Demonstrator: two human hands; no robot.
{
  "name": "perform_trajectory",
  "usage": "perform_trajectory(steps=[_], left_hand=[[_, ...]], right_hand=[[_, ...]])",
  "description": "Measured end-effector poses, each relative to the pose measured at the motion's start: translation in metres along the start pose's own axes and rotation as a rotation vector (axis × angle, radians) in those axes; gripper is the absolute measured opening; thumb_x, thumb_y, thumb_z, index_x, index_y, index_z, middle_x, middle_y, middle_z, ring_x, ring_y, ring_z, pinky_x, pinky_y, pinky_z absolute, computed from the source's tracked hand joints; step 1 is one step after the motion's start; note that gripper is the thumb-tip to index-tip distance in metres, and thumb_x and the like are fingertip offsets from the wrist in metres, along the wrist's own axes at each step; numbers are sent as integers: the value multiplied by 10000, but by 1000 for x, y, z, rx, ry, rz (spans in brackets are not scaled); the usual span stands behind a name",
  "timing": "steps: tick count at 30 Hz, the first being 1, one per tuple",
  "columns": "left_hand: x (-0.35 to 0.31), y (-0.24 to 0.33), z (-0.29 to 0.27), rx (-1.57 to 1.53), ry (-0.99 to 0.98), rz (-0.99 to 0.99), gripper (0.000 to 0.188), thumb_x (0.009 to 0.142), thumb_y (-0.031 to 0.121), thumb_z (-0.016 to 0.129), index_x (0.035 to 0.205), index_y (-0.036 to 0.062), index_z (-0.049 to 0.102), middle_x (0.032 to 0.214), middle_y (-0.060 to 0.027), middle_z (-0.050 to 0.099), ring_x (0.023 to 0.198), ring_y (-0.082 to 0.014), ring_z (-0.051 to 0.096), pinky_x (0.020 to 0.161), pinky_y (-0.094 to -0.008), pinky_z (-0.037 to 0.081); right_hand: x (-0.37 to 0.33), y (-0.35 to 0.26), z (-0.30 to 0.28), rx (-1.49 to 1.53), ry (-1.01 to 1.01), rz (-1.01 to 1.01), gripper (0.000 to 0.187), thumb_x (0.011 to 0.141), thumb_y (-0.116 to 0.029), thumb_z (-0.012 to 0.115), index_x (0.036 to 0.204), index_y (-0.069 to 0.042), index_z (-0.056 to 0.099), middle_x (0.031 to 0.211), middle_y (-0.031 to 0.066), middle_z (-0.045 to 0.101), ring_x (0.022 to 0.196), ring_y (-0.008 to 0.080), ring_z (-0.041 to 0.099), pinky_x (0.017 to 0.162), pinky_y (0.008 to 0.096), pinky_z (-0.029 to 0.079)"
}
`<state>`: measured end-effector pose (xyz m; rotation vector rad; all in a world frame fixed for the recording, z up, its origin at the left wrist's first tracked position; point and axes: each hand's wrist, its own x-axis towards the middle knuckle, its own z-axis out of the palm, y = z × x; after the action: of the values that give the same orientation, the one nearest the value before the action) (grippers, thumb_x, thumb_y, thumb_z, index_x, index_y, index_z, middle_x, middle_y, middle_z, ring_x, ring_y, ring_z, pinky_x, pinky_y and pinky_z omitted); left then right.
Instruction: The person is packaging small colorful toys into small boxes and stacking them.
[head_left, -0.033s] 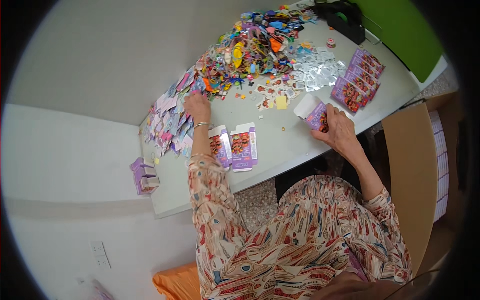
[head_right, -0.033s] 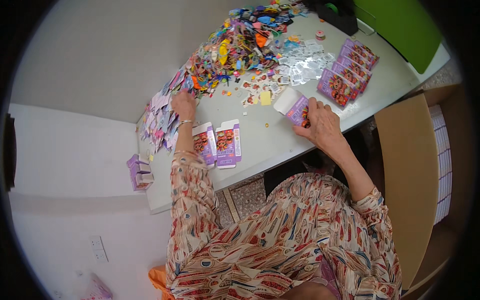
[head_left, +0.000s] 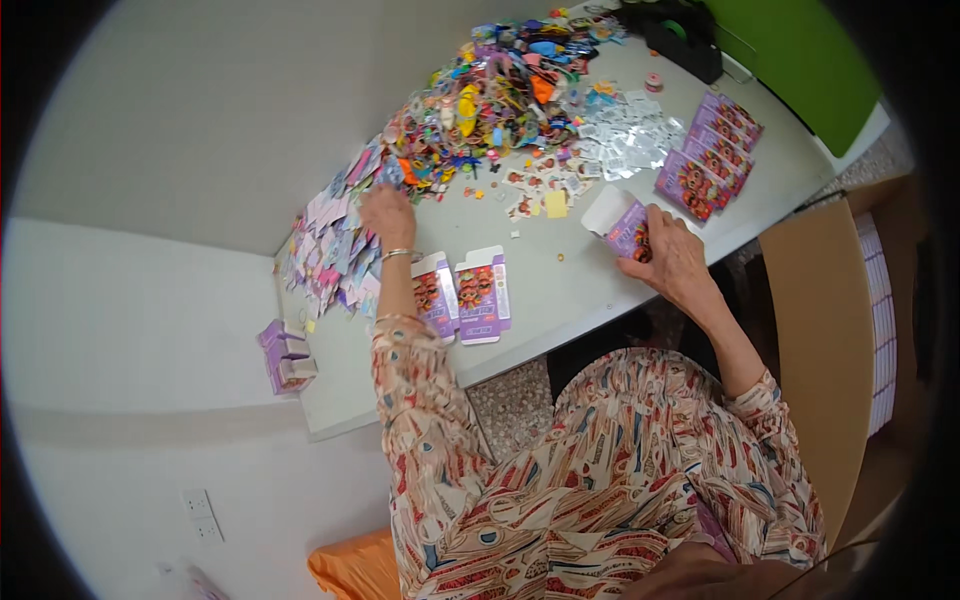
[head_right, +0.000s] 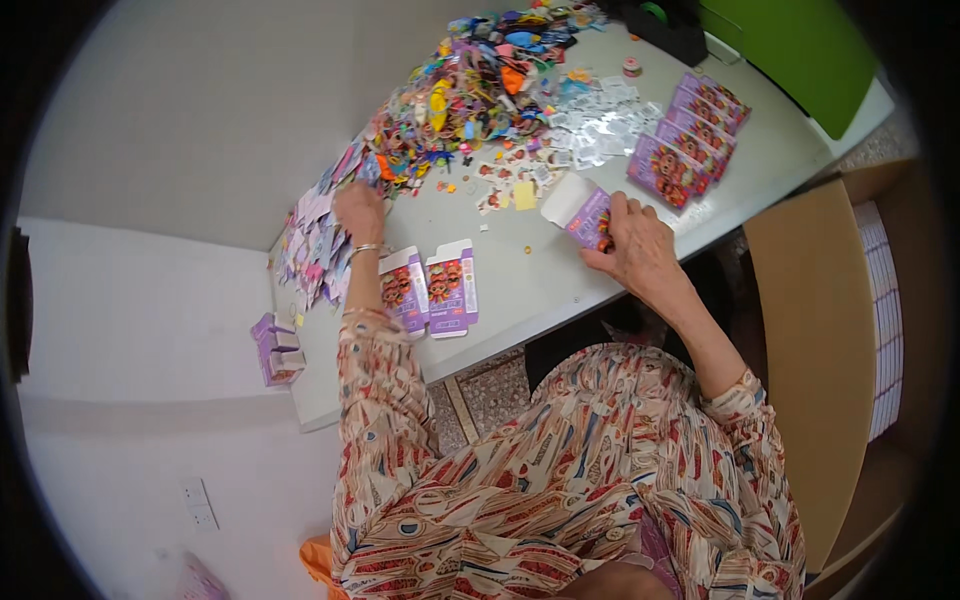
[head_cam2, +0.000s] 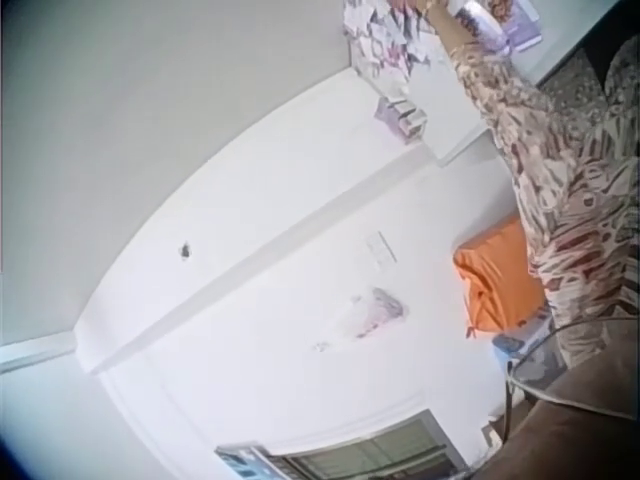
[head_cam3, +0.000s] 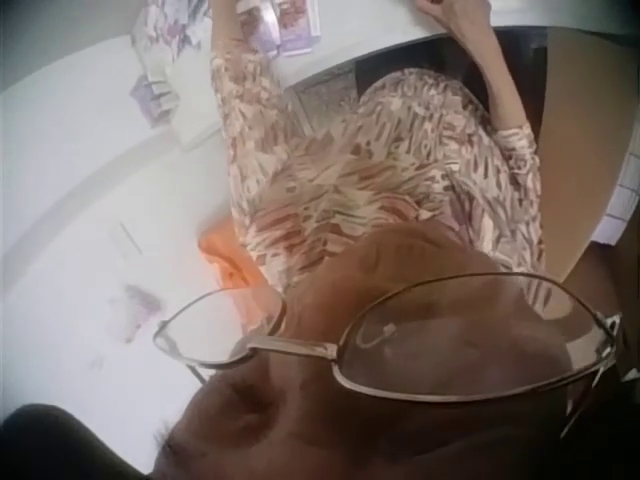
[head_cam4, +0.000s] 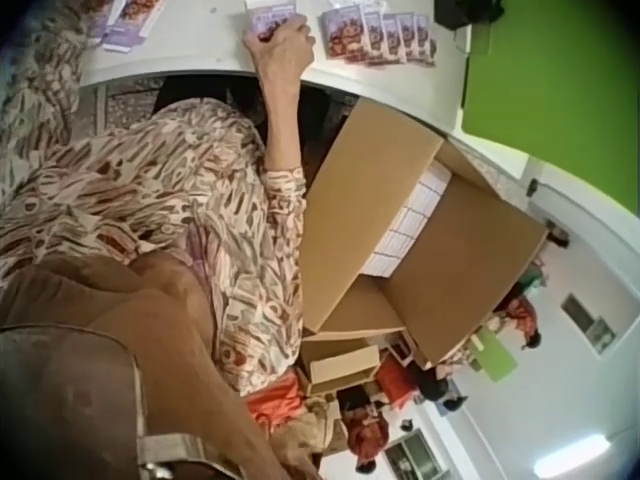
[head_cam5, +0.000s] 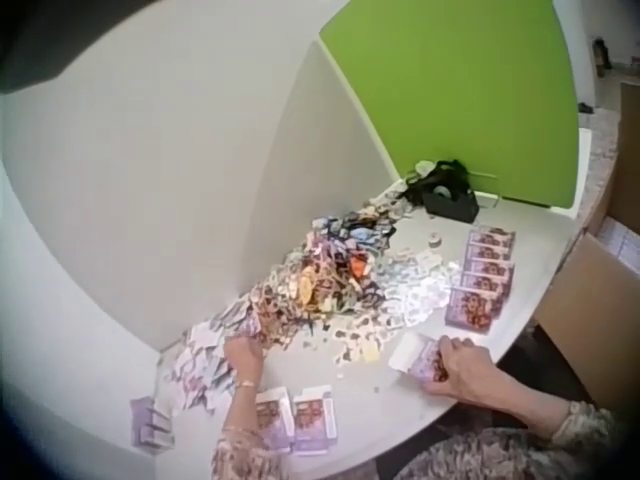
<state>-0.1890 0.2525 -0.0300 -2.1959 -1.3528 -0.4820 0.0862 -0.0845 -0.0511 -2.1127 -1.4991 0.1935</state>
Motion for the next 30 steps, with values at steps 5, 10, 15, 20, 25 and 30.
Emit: perform_trajectory(steps=[5, 10, 15, 20, 25, 30], left_hand=[[-2, 64, -86, -560, 374, 69, 90, 872, 39, 592, 904, 29, 677, 799, -109, 671, 688, -241, 638, 614, -338, 505], [-53, 143, -137, -1418, -19, -151, 106, 908, 46, 602, 993, -5, 641, 812, -57, 649, 689, -108, 632, 603, -235, 501], [-84, 180, -135, -1570, -110, -187, 119, 919, 46, 592, 1003, -33, 623, 821, -53, 646, 707, -101, 631, 640, -223, 510], [-99, 190, -129, -1468, -169, -139, 104, 887, 27, 609, 982, -6, 637, 796, -68, 640, 678, -134, 630, 613, -256, 487], [-104, 193, -130, -1093, -151, 343, 137, 810, 10, 627, 934, 52, 669, 835, -108, 628, 737, -283, 626, 635, -306, 486], [-62, 171, -89, -1518, -487, 227, 134, 858, 98, 623, 955, 50, 703, 854, -113, 640, 704, -168, 608, 625, -283, 467]], right_hand=[[2, -11, -6, -39, 8, 9, 708, 669, -368, 791, 1118, 40, 424, 898, 187, 580, 858, 367, 585, 713, 425, 498], [4, -13, -3, -44, -23, 33, 705, 674, -371, 788, 1115, 44, 427, 945, 183, 560, 876, 346, 581, 718, 414, 505], [-1, -11, -9, -52, 12, 34, 706, 678, -390, 780, 1113, 43, 430, 931, 181, 563, 855, 345, 585, 705, 410, 508], [-4, -13, -7, -33, 12, 22, 702, 668, -376, 784, 1111, 40, 433, 920, 174, 559, 841, 343, 583, 700, 411, 510], [-6, -15, -2, -64, 45, -29, 701, 654, -358, 790, 1115, 33, 434, 927, 172, 556, 842, 338, 572, 703, 411, 511], [-5, -8, 3, -55, 54, -23, 650, 642, -333, 813, 1043, 35, 458, 907, 169, 569, 827, 318, 594, 651, 386, 542]])
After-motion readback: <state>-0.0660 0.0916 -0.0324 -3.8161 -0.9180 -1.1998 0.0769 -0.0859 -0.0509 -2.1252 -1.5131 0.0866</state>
